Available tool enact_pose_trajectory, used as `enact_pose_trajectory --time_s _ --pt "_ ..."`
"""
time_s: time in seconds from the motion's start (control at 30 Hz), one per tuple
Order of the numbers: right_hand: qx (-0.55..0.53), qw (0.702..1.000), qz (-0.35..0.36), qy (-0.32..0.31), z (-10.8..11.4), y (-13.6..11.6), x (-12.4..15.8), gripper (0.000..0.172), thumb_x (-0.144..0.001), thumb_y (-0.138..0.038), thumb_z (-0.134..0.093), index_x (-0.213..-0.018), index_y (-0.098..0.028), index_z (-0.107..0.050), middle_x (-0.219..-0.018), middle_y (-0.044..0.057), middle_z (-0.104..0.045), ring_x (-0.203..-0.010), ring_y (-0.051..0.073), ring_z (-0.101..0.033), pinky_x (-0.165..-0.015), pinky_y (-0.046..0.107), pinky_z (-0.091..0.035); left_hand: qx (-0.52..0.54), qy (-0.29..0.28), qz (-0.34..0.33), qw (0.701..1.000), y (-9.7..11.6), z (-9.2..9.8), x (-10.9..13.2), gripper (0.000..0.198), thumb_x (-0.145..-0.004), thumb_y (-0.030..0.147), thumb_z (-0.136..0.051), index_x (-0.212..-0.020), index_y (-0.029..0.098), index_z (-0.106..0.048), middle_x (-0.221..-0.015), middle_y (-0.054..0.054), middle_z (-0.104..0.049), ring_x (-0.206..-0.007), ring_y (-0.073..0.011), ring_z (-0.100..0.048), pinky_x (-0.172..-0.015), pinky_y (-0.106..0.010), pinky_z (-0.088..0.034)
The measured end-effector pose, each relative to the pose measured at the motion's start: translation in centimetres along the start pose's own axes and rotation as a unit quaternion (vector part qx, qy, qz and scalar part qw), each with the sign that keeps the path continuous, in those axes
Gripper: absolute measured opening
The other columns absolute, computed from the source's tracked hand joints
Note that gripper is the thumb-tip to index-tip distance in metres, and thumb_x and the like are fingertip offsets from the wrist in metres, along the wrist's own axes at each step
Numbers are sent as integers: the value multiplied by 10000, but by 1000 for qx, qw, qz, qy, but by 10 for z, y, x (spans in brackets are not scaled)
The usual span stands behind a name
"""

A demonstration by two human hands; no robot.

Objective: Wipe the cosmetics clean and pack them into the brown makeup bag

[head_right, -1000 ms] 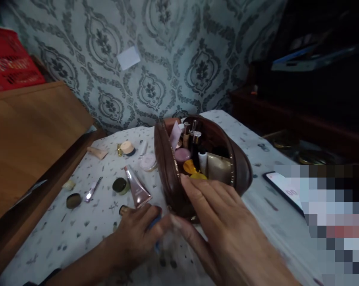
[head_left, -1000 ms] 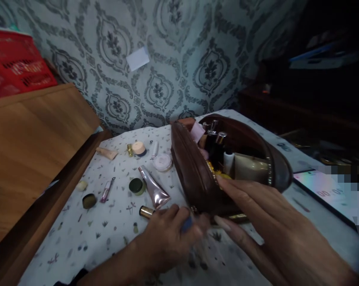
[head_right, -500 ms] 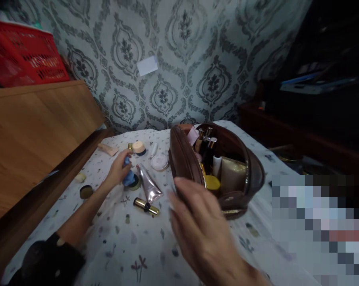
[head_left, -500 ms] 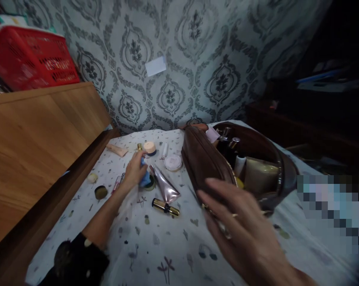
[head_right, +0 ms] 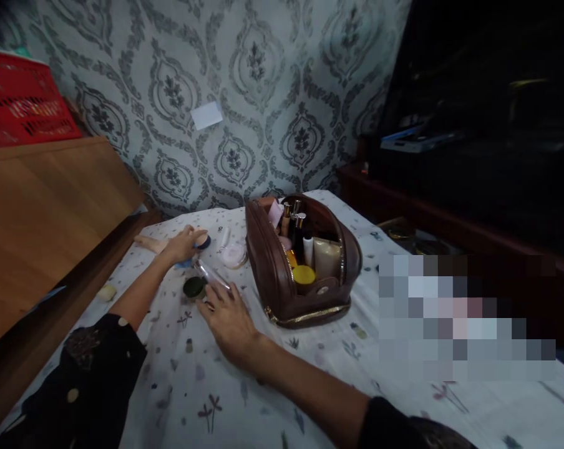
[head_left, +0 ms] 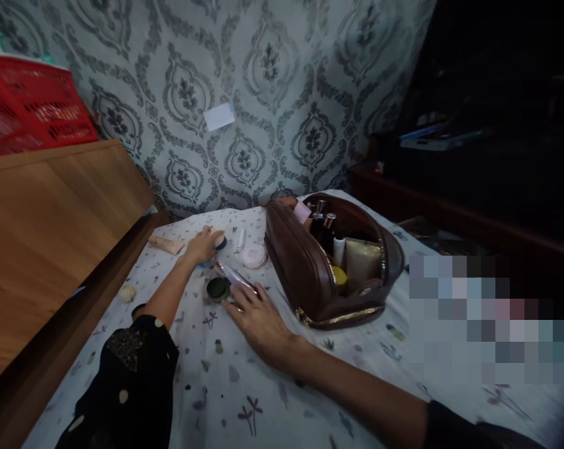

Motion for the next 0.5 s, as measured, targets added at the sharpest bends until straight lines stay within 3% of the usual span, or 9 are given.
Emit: enact_pose_trajectory --time_s 0.13,0.3,0.4,0.5 --pt "30 998 -36 32 1 1 1 418 -963 -68 -456 -1359 -147 -564 -1480 197 -502 -1389 345 -440 -1126 570 -381 -28 31 28 999 3 3 18 563 -858 204 -538 -1416 227 -469 -1286 -148 -496 -1116 -326 -620 -907 -446 -530" --pt "19 998 -5 52 -1 4 2 291 -956 -91 -496 -1203 -136 -641 -1392 199 -567 -1345 327 -474 -1120 543 -386 -49 85 61 993 0 3 29 370 -890 202 -457 -1222 123 -600 -1307 -207 -477 -1255 -378 -505 -967 -470 -495" --pt "5 998 -2 63 -5 6 3 276 -955 -98 -495 -1183 -143 -643 -1382 199 -566 -1345 308 -463 -1127 531 -371 -43 76 56 995 -10 3 21 427 -871 186 -476 -1285 140 -570 -1431 -182 -453 -1334 -349 -449 -1022 -427 -465" --pt "-17 998 -1 67 -5 7 3 274 -954 -110 -491 -1182 -140 -640 -1358 193 -577 -1336 293 -465 -1138 524 -356 -24 28 49 998 -24 2 10 476 -872 192 -478 -1343 162 -543 -1312 -137 -617 -1204 -283 -585 -987 -370 -484"
Point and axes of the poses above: each hand's wrist, its own x-axis away from the middle knuckle, its own z-axis out of the back of the hand, y = z × x, the point moved 1 cm from there along -x, towards the middle knuckle
